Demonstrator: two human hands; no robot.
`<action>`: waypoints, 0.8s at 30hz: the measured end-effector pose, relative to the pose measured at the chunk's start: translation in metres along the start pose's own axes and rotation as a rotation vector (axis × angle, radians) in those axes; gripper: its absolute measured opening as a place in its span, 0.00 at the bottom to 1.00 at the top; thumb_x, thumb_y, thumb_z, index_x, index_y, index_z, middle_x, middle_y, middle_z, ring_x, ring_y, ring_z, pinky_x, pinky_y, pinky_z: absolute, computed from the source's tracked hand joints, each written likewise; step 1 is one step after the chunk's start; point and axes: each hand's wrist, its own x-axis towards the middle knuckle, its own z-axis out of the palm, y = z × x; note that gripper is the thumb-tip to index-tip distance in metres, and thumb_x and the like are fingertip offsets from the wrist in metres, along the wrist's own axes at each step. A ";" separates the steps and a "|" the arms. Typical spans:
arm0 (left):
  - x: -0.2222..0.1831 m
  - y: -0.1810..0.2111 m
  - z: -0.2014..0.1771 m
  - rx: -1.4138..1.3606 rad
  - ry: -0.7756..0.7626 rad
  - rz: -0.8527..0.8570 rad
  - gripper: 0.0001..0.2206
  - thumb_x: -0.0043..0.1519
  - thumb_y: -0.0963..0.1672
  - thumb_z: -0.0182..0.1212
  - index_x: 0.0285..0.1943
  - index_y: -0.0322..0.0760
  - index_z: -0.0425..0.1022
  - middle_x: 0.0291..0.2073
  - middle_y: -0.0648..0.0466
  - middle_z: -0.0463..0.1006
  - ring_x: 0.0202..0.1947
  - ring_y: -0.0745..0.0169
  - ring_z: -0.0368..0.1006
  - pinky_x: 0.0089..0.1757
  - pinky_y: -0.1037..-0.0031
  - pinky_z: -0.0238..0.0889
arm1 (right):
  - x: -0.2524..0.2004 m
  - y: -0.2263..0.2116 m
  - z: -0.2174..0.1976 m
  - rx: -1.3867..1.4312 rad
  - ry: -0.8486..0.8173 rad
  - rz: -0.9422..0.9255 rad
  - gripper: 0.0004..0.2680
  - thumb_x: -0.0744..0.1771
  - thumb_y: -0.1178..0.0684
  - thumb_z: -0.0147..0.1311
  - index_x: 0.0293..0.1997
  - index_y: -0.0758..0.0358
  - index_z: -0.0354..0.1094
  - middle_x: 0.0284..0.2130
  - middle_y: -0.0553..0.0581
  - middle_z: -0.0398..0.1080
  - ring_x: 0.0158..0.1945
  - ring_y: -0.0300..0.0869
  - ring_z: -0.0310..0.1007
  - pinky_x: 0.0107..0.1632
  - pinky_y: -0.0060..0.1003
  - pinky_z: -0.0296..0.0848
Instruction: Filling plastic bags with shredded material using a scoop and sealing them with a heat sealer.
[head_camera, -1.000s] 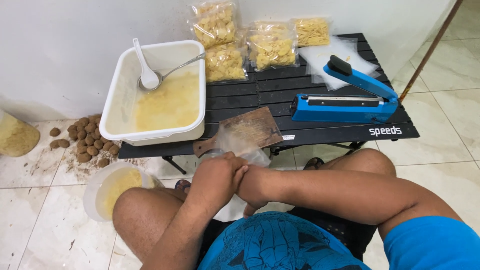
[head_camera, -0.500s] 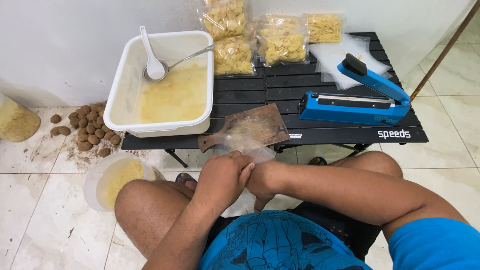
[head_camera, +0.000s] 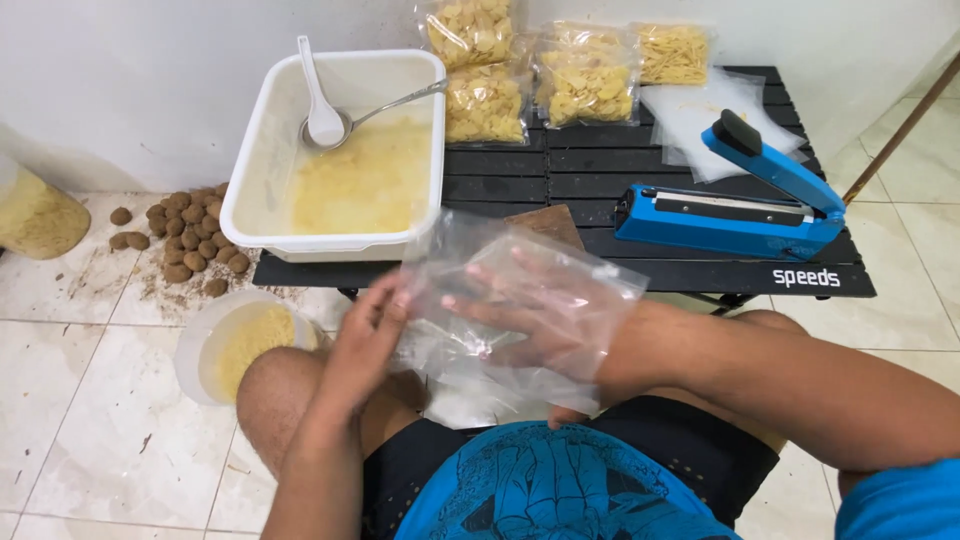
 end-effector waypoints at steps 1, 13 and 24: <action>-0.003 -0.001 0.001 0.000 0.003 -0.002 0.29 0.63 0.56 0.48 0.69 0.39 0.68 0.63 0.43 0.75 0.59 0.50 0.75 0.55 0.59 0.72 | -0.004 0.001 0.000 0.001 -0.001 -0.003 0.30 0.55 0.30 0.68 0.61 0.44 0.70 0.77 0.55 0.39 0.79 0.54 0.29 0.73 0.67 0.24; -0.006 0.008 -0.008 -0.458 -0.159 0.141 0.18 0.69 0.45 0.49 0.60 0.25 0.75 0.51 0.39 0.85 0.38 0.59 0.82 0.41 0.76 0.73 | -0.014 -0.006 -0.027 0.013 0.059 0.027 0.31 0.49 0.38 0.79 0.55 0.52 0.74 0.75 0.59 0.45 0.78 0.62 0.28 0.70 0.77 0.28; 0.021 0.028 -0.043 -0.308 0.193 0.135 0.19 0.71 0.46 0.49 0.64 0.29 0.74 0.44 0.48 0.85 0.31 0.71 0.74 0.35 0.83 0.69 | 0.019 0.020 -0.052 0.020 0.187 -0.034 0.22 0.64 0.26 0.49 0.47 0.51 0.81 0.77 0.52 0.33 0.79 0.61 0.24 0.74 0.72 0.31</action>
